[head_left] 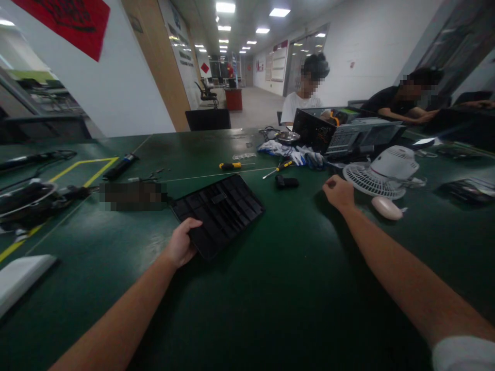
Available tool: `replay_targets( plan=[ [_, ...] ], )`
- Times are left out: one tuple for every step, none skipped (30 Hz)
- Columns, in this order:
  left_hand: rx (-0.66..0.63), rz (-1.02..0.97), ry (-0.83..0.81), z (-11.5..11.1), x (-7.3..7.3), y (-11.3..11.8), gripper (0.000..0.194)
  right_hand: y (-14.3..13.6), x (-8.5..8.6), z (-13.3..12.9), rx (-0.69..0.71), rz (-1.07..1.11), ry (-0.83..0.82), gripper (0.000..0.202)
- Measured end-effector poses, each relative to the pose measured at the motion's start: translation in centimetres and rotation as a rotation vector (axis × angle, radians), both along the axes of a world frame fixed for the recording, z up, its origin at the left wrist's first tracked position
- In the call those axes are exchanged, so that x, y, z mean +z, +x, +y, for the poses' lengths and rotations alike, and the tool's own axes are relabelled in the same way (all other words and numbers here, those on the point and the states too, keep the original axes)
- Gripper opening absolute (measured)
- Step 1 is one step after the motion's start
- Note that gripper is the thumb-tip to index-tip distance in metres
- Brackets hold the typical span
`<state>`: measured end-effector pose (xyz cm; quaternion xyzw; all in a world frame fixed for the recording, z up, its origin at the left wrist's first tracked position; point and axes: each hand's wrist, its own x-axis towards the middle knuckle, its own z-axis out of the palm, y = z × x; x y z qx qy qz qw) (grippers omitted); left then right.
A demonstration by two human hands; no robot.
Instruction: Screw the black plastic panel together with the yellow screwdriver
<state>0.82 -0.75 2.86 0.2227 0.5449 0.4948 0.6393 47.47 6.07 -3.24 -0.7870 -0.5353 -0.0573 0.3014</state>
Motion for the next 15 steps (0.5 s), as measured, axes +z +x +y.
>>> replay_targets(
  plan=[
    [-0.026,0.01,-0.013,0.1,-0.2,-0.2,0.044,-1.0,-0.1,-0.3,0.056,0.006,0.008,0.021],
    [-0.051,0.022,-0.025,0.1,-0.4,-0.4,0.042,-2.1,-0.2,-0.5,0.115,0.01,0.014,0.024],
    [-0.08,0.028,-0.026,0.2,-0.6,-0.6,0.041,-3.2,-0.3,-0.8,0.175,0.013,0.02,0.026],
    [-0.103,0.033,-0.02,0.2,-0.9,-0.7,0.04,-4.2,-0.4,-1.1,0.232,0.015,0.025,0.026],
    [-0.119,0.03,-0.004,0.3,-1.1,-0.8,0.04,-5.2,-0.5,-1.5,0.282,0.015,0.029,0.025],
    [-0.136,0.022,0.018,0.3,-1.3,-0.9,0.041,-6.1,-0.5,-1.8,0.325,0.016,0.032,0.022],
    [-0.148,0.012,0.04,0.4,-1.5,-1.0,0.041,-6.9,-0.6,-2.1,0.36,0.018,0.035,0.019],
    [-0.161,0.0,0.062,0.4,-1.6,-1.0,0.041,-7.5,-0.6,-2.4,0.386,0.021,0.035,0.015],
    [-0.173,-0.014,0.083,0.4,-1.7,-1.1,0.041,-7.9,-0.5,-2.7,0.406,0.026,0.035,0.012],
    [-0.189,-0.028,0.098,0.4,-1.7,-1.1,0.041,-8.3,-0.5,-3.0,0.42,0.031,0.035,0.01],
    [-0.207,-0.042,0.106,0.3,-1.7,-1.1,0.042,-8.5,-0.4,-3.3,0.43,0.037,0.035,0.009],
    [-0.222,-0.056,0.11,0.3,-1.6,-1.2,0.045,-8.7,-0.3,-3.6,0.436,0.043,0.035,0.009],
    [-0.232,-0.072,0.111,0.2,-1.5,-1.2,0.049,-8.9,-0.3,-3.8,0.441,0.05,0.035,0.009],
    [-0.236,-0.089,0.11,0.2,-1.4,-1.3,0.053,-9.0,-0.2,-4.0,0.445,0.057,0.035,0.01],
    [-0.234,-0.107,0.109,0.1,-1.2,-1.4,0.057,-9.1,-0.2,-4.2,0.449,0.063,0.036,0.012]
  ],
)
